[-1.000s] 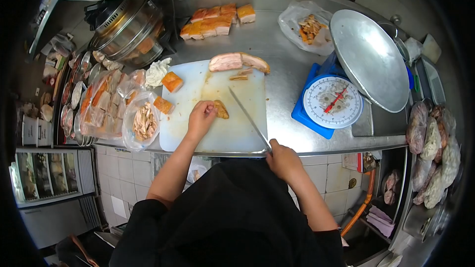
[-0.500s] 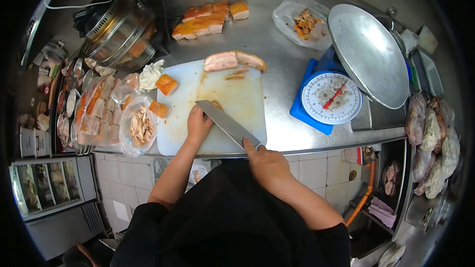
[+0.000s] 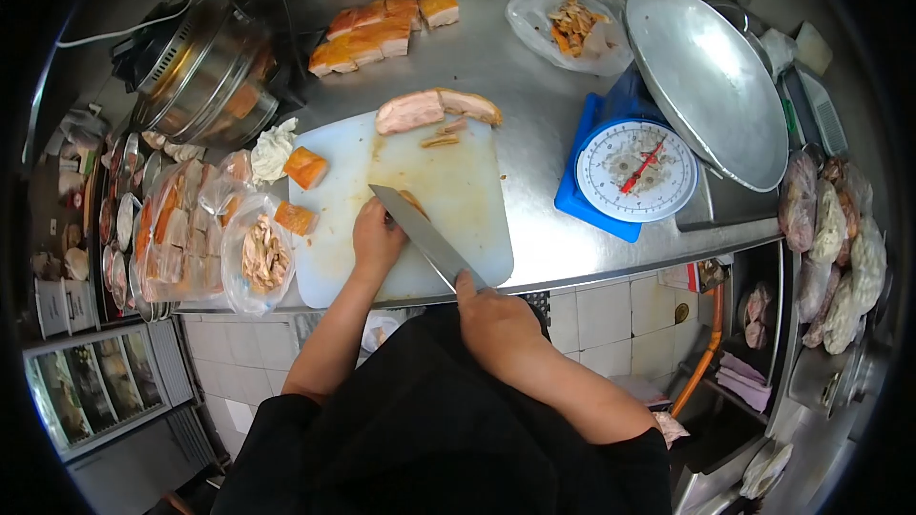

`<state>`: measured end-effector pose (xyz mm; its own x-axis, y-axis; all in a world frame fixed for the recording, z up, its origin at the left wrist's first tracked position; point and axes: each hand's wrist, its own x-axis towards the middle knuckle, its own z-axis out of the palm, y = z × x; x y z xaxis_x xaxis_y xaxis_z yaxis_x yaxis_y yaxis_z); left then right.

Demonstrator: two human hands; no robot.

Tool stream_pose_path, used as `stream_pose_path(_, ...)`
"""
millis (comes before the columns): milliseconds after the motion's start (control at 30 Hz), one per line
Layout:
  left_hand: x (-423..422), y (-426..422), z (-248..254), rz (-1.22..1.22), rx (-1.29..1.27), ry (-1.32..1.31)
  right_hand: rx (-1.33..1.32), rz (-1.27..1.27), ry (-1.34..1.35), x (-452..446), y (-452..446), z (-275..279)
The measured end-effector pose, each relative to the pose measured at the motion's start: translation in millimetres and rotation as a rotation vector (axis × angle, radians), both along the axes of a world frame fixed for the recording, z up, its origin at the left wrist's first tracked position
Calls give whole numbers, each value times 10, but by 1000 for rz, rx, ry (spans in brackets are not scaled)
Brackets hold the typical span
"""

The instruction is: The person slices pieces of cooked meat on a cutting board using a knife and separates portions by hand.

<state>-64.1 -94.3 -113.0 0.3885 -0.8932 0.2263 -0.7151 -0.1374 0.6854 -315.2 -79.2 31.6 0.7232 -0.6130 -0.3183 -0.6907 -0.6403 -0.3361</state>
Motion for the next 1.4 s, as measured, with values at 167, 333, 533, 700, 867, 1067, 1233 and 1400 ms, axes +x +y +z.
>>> stream_pose_path(167, 12, -16, 12, -15, 7, -17, 132, -107, -20, 112, -55, -46)
stream_pose_path(333, 15, -30, 43, -41, 33, -27, 258, -161, -96, 119, -161, -140)
stream_pose_path(533, 36, 0, 16, -38, 7, 18, 415, -213, -109, 10, -187, -56)
stream_pose_path(700, 38, -13, 25, -30, -20, 48, 374, -251, -233, 106, -308, -597)
stream_pose_path(867, 105, 35, 138, -64, 212, -9, 646, -369, -202, -55, -509, -312)
stream_pose_path(1067, 190, 242, 430, 10, 57, -316, 1113, -554, -644, -479, -580, -434)
stream_pose_path(1233, -169, -180, 444, 73, 47, 873, 1513, -616, -884, -719, -632, -441)
stream_pose_path(1400, -408, -359, 405, 71, 41, 1658, 1487, -640, -928, -774, -573, -512)
